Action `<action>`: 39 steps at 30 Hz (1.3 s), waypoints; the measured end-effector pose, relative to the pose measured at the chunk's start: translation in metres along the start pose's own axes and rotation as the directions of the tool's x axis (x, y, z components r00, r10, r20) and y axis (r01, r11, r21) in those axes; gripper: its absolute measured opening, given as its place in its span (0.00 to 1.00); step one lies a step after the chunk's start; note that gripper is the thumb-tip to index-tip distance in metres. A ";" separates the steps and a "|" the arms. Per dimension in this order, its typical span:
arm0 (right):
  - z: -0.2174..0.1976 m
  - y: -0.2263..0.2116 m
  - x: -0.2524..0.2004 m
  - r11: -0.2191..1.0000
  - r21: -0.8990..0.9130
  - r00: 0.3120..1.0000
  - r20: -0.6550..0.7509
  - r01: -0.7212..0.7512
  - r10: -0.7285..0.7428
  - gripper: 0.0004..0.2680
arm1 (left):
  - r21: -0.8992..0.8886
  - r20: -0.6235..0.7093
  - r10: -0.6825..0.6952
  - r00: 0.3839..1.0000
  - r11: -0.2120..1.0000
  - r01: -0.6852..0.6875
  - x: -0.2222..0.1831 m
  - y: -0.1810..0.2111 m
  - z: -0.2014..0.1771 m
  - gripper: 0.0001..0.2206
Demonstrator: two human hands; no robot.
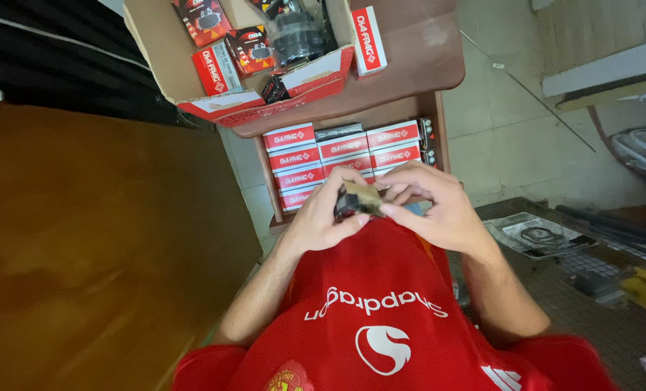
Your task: The person unboxes various brake pad sets, removes them from their cardboard packaging, and places them into a cardboard box while organizing other boxes in a drawer.
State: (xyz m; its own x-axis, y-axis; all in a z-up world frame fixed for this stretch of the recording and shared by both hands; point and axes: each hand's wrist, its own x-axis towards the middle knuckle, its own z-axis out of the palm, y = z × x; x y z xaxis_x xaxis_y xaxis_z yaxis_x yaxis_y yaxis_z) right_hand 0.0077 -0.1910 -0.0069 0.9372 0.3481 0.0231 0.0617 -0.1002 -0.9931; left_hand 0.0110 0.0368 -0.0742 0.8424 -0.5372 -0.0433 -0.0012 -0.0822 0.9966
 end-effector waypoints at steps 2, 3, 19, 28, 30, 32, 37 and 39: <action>-0.002 -0.005 0.000 1.000 -0.020 1.000 -0.022 0.023 -0.023 0.10 | -0.035 -0.007 0.019 1.000 0.999 -0.020 0.001 -0.004 0.003 0.24; -0.002 -0.007 0.000 0.998 -0.040 0.998 -0.040 0.043 -0.045 0.07 | -0.071 -0.017 0.037 0.999 0.997 -0.038 0.001 -0.007 0.005 0.24; 0.010 0.016 -0.010 0.983 -0.133 0.985 -0.106 0.124 -0.138 0.07 | -0.695 -0.030 -0.082 0.996 0.718 0.038 -0.003 -0.021 0.044 0.39; 0.028 0.051 -0.018 1.000 0.028 0.995 -0.102 0.001 0.002 0.13 | -0.386 -0.184 -0.078 0.980 0.922 0.001 -0.013 -0.035 0.043 0.19; 0.040 0.035 -0.014 0.968 0.253 0.962 -0.265 -0.005 0.074 0.09 | -0.364 -0.193 -0.070 0.979 0.931 -0.005 -0.012 -0.033 0.045 0.19; 0.039 0.043 -0.021 0.978 0.206 0.950 -0.299 -0.031 0.093 0.10 | -0.346 -0.200 -0.060 0.978 0.938 -0.013 -0.010 -0.029 0.047 0.19; 0.043 0.051 -0.020 0.986 0.117 0.918 -0.367 -0.116 0.152 0.15 | -0.287 -0.227 -0.046 0.973 0.958 -0.021 -0.012 -0.018 0.051 0.19; 0.047 0.028 -0.012 0.996 -0.011 0.907 -0.415 -0.088 0.076 0.09 | -0.246 -0.243 -0.028 0.970 0.969 -0.034 -0.010 -0.013 0.052 0.19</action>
State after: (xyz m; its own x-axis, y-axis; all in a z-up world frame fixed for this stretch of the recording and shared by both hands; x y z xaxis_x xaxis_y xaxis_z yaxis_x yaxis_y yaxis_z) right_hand -0.0180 -0.1539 -0.0408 0.9969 -0.0785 -0.0064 -0.0174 -0.1406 -0.9899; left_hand -0.0253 -0.0007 -0.0902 0.9479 -0.3141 -0.0529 0.1029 0.1449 0.9841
